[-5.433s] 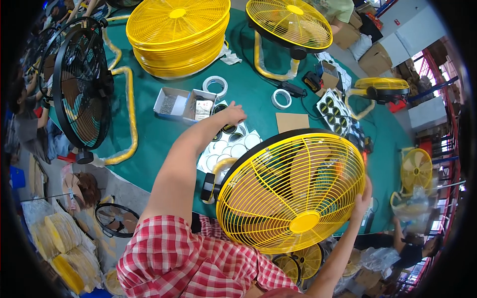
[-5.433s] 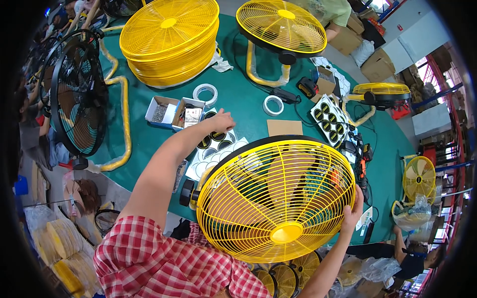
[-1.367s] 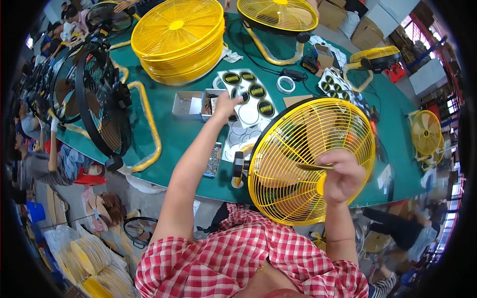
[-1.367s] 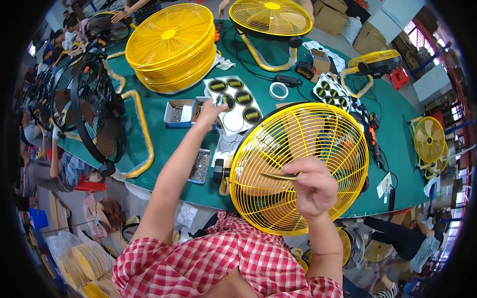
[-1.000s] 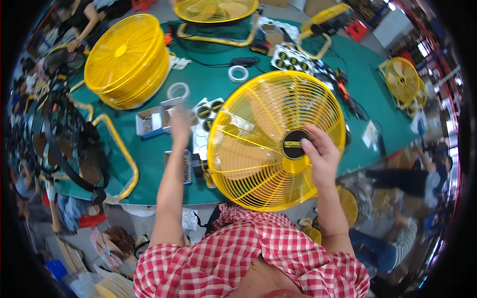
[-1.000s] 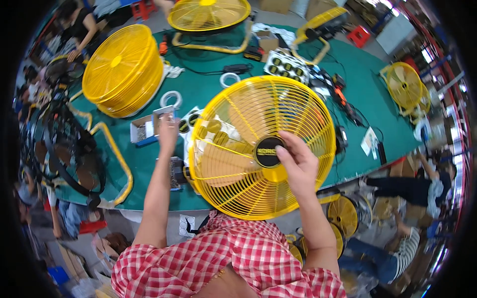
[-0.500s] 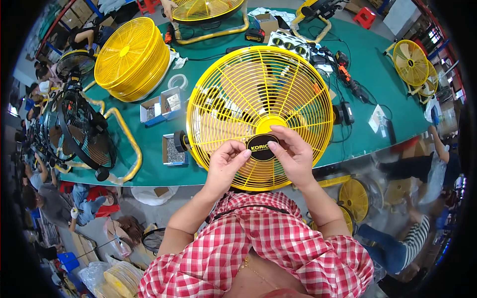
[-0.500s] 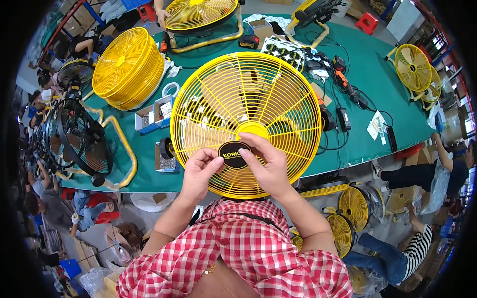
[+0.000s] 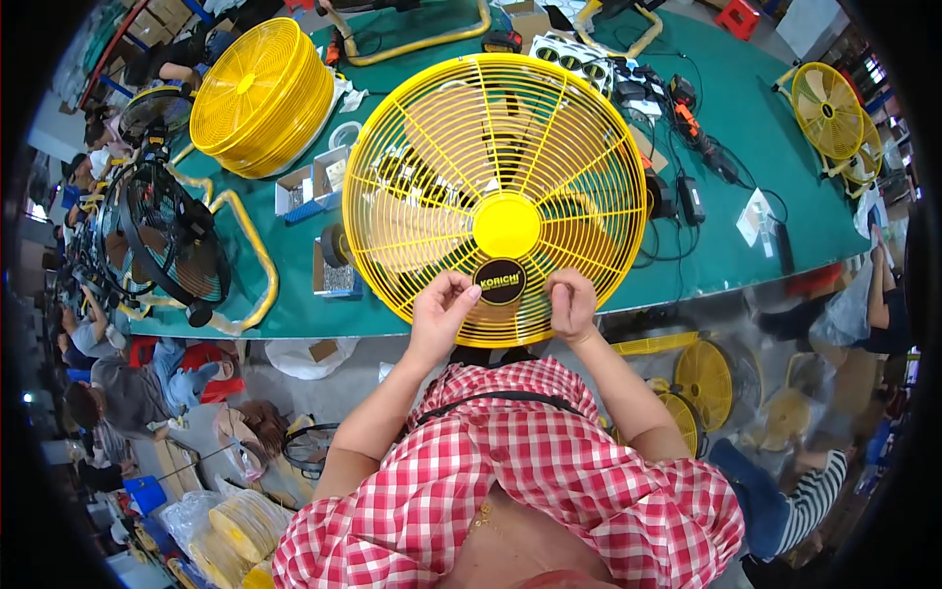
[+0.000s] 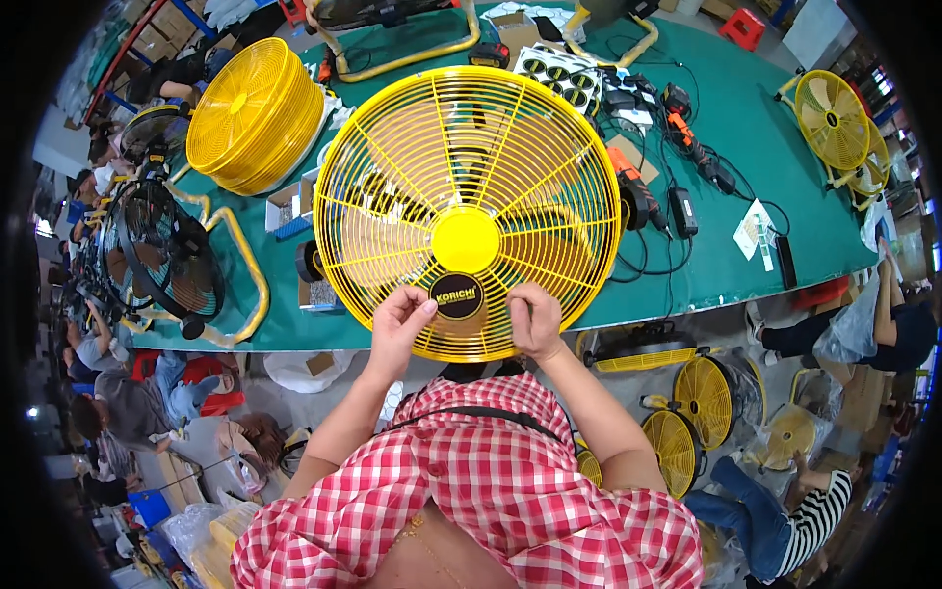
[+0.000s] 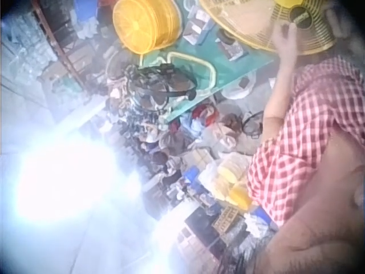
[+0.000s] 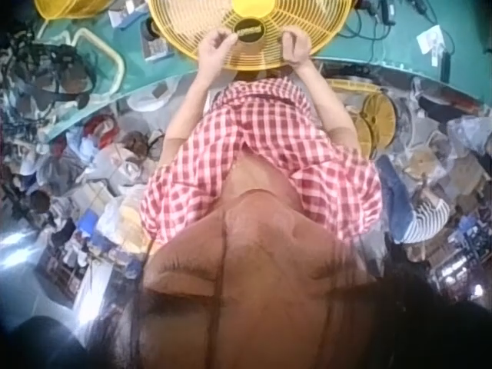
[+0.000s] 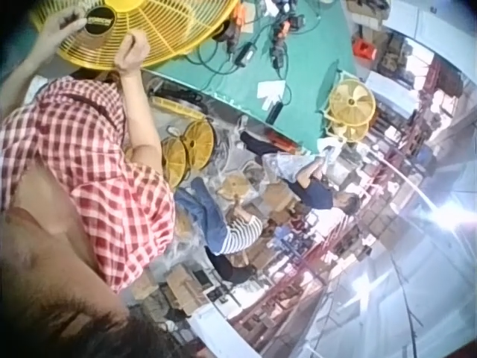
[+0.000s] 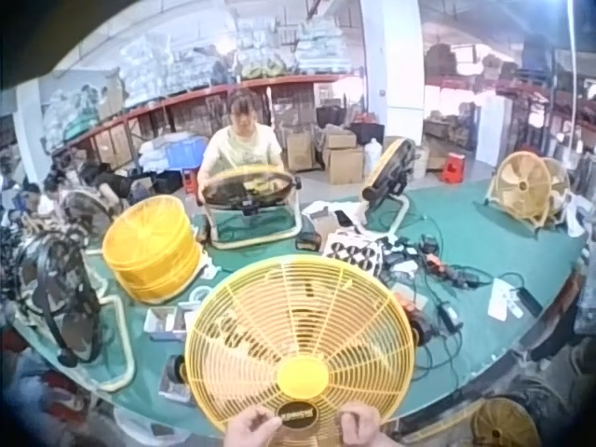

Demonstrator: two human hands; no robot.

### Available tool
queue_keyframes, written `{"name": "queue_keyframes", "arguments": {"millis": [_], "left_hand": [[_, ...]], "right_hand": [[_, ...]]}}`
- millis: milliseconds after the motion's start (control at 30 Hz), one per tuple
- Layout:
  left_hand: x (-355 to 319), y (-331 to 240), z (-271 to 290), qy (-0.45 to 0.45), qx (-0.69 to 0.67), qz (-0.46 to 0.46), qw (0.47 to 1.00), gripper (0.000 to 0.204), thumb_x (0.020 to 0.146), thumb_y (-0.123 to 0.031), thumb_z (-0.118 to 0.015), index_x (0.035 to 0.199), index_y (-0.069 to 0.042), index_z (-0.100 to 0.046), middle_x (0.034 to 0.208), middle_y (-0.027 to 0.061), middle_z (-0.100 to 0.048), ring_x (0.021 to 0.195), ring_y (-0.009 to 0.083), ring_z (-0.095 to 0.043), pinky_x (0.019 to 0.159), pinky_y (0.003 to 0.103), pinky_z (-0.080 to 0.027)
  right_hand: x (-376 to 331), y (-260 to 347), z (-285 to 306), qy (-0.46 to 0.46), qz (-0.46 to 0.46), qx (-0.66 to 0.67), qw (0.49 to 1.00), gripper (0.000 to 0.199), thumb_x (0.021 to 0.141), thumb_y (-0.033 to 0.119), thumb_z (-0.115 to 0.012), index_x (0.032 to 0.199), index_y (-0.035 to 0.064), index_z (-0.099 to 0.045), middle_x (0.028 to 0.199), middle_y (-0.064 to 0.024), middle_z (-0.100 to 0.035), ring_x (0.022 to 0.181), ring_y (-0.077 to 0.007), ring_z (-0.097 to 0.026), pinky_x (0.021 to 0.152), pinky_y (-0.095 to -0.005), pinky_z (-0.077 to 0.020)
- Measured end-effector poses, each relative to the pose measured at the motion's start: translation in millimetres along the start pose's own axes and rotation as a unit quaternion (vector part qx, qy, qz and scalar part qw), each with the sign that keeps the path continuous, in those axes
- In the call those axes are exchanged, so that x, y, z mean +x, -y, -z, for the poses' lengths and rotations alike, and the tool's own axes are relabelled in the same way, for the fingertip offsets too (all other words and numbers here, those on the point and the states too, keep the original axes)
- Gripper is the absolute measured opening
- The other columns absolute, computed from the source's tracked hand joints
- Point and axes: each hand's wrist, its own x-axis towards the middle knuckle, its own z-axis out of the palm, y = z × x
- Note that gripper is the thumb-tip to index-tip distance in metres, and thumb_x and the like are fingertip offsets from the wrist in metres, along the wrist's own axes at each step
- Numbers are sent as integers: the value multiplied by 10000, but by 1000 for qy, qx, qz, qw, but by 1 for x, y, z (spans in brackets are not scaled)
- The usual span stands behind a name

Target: Assembling components of electric fans, including the front grill, blades, and logo stickers using an electric screwdriver.

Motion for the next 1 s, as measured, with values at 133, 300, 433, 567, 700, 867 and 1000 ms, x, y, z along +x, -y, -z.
{"name": "queue_keyframes", "arguments": {"millis": [133, 300, 433, 567, 700, 867, 1000], "left_hand": [[2, -8, 3, 25, 17, 3, 1000, 86, 840, -80, -598, 832, -20, -538, 735, -40, -516, 662, 17, -458, 606, 169, -379], [0, -17, 1, 30, 2, 22, 999, 82, 839, -81, -601, 839, -18, -547, 734, -42, -525, 663, 14, -463, 605, 167, -381], [-3, -18, -4, 29, 3, 9, 1000, 88, 849, -90, -592, 861, -10, -556, 742, -40, -537, 664, 13, -470, 596, 163, -380], [3, -17, -6, 0, 21, 23, 1000, 94, 866, -95, -563, 876, -2, -562, 732, -22, -550, 658, 34, -488, 613, 181, -395], [19, -20, -18, -54, 49, -7, 997, 136, 857, -122, -586, 889, 11, -586, 699, -30, -556, 591, 22, -471, 539, 168, -378], [41, -16, -22, -95, 99, -31, 990, 152, 844, -126, -604, 880, 22, -606, 657, -35, -546, 553, 17, -448, 491, 171, -351], [44, -17, -24, -128, 146, -44, 980, 141, 835, -112, -609, 853, 28, -614, 647, -37, -545, 557, 8, -432, 484, 169, -336]], "right_hand": [[25, 26, 2, 16, -211, 116, 971, 115, 860, 72, -515, 946, -4, -523, 738, -33, -545, 623, -89, -504, 538, -220, -395], [33, 48, 5, 101, -307, 200, 925, 106, 855, 125, -580, 886, 32, -539, 734, 46, -510, 624, 1, -427, 529, -155, -327], [32, 56, 2, 91, -321, 188, 924, 94, 842, 98, -604, 844, 16, -559, 709, 49, -532, 602, 0, -452, 536, -157, -360], [39, 48, 1, 75, -344, 164, 922, 116, 839, 117, -614, 845, 4, -590, 703, 33, -557, 611, -12, -472, 546, -159, -376], [58, 41, -5, 37, -291, 68, 954, 150, 812, 125, -646, 793, -18, -604, 617, 31, -530, 547, -14, -428, 493, -170, -352], [75, 32, -14, 17, -251, 22, 967, 139, 797, 106, -656, 782, -26, -616, 585, 26, -521, 512, -15, -415, 465, -172, -338], [78, 26, -17, 20, -243, -9, 970, 138, 796, 105, -655, 783, -28, -620, 568, 21, -517, 495, -18, -414, 451, -178, -330]]}}
